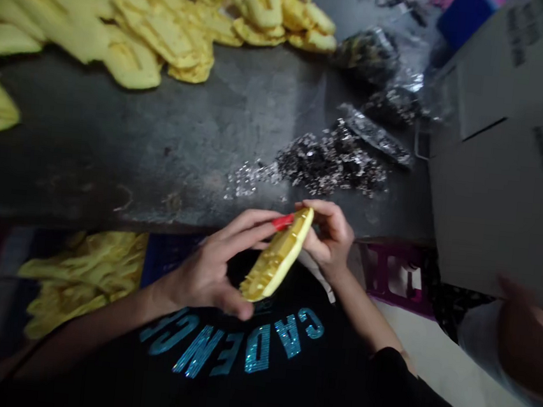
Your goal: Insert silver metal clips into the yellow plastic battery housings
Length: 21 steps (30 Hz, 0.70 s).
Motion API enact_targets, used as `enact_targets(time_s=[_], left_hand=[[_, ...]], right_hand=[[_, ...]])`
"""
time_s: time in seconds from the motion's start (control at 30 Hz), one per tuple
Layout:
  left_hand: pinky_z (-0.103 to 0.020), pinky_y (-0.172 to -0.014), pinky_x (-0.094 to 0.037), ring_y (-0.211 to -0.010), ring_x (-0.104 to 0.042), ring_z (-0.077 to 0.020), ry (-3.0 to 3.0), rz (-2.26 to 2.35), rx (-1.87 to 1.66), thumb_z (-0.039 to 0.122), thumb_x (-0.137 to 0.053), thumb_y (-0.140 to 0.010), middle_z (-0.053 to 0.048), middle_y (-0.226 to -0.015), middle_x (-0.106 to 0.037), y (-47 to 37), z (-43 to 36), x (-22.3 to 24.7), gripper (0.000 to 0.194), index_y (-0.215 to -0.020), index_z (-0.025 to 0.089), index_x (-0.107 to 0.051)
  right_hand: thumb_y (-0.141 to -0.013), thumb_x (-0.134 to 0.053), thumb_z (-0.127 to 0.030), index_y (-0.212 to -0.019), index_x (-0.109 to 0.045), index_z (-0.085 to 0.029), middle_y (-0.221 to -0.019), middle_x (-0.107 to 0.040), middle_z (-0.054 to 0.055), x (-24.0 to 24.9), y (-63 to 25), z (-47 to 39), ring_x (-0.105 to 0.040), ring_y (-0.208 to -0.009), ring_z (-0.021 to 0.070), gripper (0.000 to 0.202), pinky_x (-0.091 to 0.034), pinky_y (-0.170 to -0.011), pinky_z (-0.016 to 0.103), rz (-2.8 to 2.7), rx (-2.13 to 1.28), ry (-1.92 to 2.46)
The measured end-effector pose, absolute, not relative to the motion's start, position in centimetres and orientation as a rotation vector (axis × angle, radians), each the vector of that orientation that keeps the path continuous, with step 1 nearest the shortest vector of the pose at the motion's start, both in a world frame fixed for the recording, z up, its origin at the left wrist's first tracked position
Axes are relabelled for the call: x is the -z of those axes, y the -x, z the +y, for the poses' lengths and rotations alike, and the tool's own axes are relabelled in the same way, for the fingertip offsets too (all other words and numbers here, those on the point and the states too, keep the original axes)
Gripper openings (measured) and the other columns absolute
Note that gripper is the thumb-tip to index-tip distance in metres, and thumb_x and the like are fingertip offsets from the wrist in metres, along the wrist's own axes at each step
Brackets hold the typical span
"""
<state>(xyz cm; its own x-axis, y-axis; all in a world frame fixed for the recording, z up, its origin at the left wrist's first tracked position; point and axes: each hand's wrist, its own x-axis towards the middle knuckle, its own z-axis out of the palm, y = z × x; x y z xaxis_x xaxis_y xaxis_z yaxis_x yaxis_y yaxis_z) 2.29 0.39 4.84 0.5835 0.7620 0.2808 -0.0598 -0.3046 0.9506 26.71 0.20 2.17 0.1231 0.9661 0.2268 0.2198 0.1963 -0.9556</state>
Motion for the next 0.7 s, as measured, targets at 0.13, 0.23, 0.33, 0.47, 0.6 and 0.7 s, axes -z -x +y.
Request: enact_targets(time_s=[0.13,0.23,0.33,0.47,0.6,0.7], left_hand=[[-0.067,-0.134,-0.054,-0.16,-0.06,-0.0466,-1.711,0.762,-1.047,0.047,-0.106,-0.079,-0.011,-0.172,-0.065,-1.5,0.2,-2.9,0.092,-0.163,0.038,-0.069],[-0.052,-0.117,-0.068,-0.133,-0.08,-0.0344,-1.781,0.892,-1.249,0.033,-0.089,-0.095,-0.005,-0.143,-0.084,-0.5,0.7,-1.5,0.044,-0.139,0.033,-0.082],[-0.037,-0.098,-0.071,-0.097,-0.084,-0.025,-1.773,1.065,-1.254,0.033,-0.083,-0.101,-0.003,-0.103,-0.088,0.7,0.9,-1.7,0.013,-0.11,0.024,-0.085],[-0.026,-0.056,-0.061,-0.06,-0.072,-0.0183,-1.485,0.98,-0.717,0.051,-0.076,-0.106,-0.004,-0.081,-0.081,0.8,1.2,-3.9,0.033,-0.109,0.019,-0.083],[-0.023,-0.049,-0.059,-0.058,-0.072,-0.0174,-1.126,0.836,-0.586,0.059,-0.077,-0.105,-0.007,-0.084,-0.081,-0.2,1.5,-4.8,0.044,-0.117,0.017,-0.08],[-0.029,-0.051,-0.065,-0.061,-0.079,-0.0221,-1.024,0.665,-0.822,0.065,-0.073,-0.107,-0.01,-0.095,-0.084,-0.5,1.1,-4.1,0.057,-0.145,0.023,-0.07]], right_hand=[[-0.087,-0.079,-0.091,-0.123,-0.07,-0.03,-0.111,-0.084,0.009,-2.2,-24.0,1.0,-0.079,-0.094,0.0249,0.071,-0.068,-0.087,0.04,-1.145,-1.098,1.203],[-0.086,-0.089,-0.078,-0.125,-0.073,-0.026,-0.094,-0.079,0.002,-2.1,-23.5,1.6,-0.075,-0.083,0.0204,0.067,-0.065,-0.079,0.036,-1.177,-1.392,1.025],[-0.086,-0.098,-0.061,-0.135,-0.075,-0.025,-0.1,-0.081,0.002,-3.2,-25.1,1.7,-0.075,-0.085,0.0187,0.064,-0.064,-0.08,0.034,-1.327,-1.516,0.912],[-0.078,-0.108,-0.04,-0.144,-0.074,-0.03,-0.121,-0.082,0.002,-6.0,-27.7,2.5,-0.073,-0.09,0.0155,0.074,-0.062,-0.081,0.031,-1.495,-1.373,0.936],[-0.086,-0.102,-0.037,-0.134,-0.069,-0.028,-0.097,-0.079,-0.004,-6.6,-27.1,3.0,-0.074,-0.075,0.0122,0.059,-0.061,-0.064,0.024,-1.262,-1.735,0.837],[-0.086,-0.102,-0.043,-0.125,-0.063,-0.029,-0.085,-0.077,-0.007,-5.5,-25.6,2.8,-0.071,-0.059,0.0099,0.057,-0.054,-0.049,0.018,-0.911,-1.744,0.875]])
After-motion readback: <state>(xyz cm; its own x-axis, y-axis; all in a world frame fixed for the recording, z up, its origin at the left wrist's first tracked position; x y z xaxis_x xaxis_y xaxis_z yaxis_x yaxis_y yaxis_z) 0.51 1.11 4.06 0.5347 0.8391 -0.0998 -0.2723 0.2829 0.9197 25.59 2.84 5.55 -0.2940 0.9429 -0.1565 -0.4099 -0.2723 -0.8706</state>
